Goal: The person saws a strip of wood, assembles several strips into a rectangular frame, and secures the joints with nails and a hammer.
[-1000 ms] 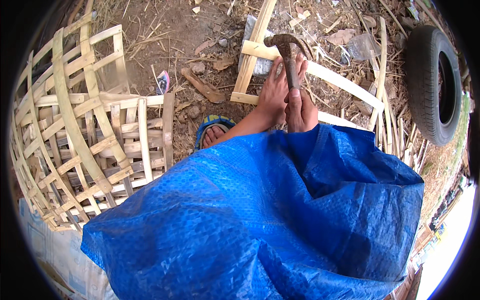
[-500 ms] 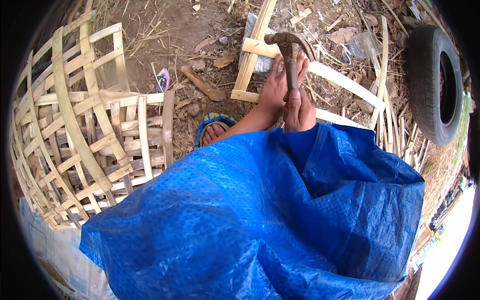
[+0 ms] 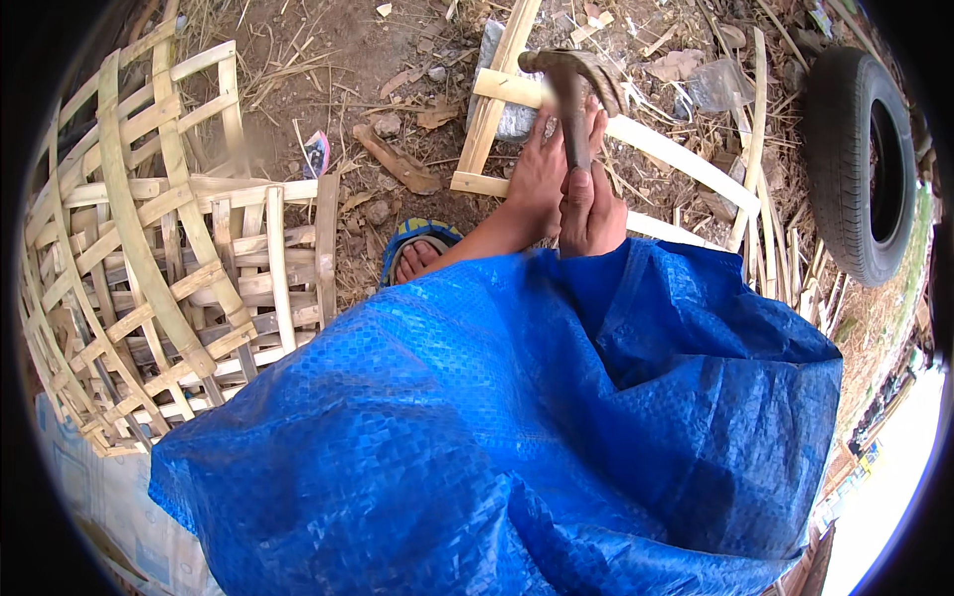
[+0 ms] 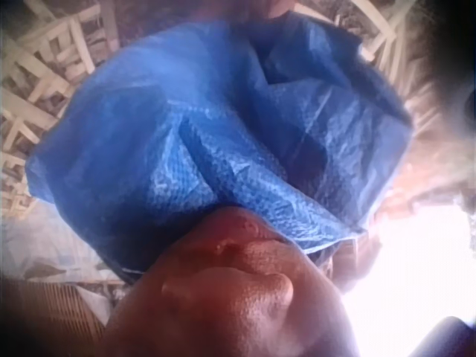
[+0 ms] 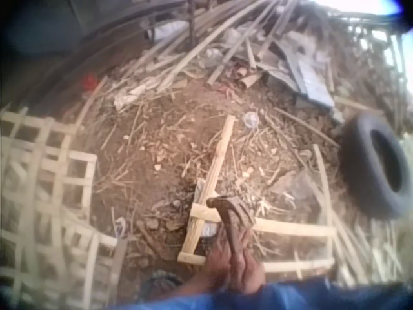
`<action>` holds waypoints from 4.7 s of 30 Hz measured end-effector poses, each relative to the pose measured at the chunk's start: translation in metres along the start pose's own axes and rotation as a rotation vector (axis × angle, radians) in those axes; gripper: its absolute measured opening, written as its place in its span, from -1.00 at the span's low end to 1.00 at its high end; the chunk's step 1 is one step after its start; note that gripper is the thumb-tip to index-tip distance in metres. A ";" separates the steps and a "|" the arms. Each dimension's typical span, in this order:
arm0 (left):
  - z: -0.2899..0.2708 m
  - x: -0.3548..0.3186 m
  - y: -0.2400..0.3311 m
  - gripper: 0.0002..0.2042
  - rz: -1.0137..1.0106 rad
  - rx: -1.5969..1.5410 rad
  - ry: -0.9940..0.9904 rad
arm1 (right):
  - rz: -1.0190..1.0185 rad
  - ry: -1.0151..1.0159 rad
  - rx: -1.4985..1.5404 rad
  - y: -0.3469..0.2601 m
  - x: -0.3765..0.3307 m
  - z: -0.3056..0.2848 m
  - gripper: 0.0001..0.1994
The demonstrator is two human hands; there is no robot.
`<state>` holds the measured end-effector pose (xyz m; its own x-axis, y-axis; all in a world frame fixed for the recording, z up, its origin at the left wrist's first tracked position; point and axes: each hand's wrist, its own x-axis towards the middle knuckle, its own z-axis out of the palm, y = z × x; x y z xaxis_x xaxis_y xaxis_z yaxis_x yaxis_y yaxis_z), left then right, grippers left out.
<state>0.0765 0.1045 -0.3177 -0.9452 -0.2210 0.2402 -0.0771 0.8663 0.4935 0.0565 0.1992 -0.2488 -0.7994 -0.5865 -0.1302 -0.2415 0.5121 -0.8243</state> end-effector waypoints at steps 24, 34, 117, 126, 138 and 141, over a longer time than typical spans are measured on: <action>-0.004 0.001 -0.001 -0.31 0.006 0.268 -0.081 | -0.044 0.090 0.019 -0.007 -0.005 0.012 -0.53; 0.008 -0.001 -0.005 -0.18 0.010 0.332 -0.047 | -0.082 0.022 -0.099 0.002 0.003 0.014 -0.49; -0.035 0.013 0.010 0.35 -0.081 0.030 -0.312 | -1.312 -0.854 -1.482 -0.190 0.203 -0.060 -0.66; -0.018 0.012 0.014 0.39 -0.049 0.100 -0.240 | -1.223 -0.798 -1.426 -0.183 0.190 -0.068 -0.81; -0.019 0.010 0.013 0.43 -0.070 0.136 -0.304 | -1.276 -0.718 -1.395 -0.181 0.196 -0.062 -0.80; -0.017 0.011 0.009 0.42 -0.044 0.111 -0.239 | -1.175 -0.747 -1.350 -0.179 0.190 -0.070 -0.80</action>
<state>0.0711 0.1023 -0.2963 -0.9873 -0.1585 0.0100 -0.1413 0.9051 0.4010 -0.0908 0.0395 -0.0873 0.3225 -0.8636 -0.3875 -0.8878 -0.4180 0.1926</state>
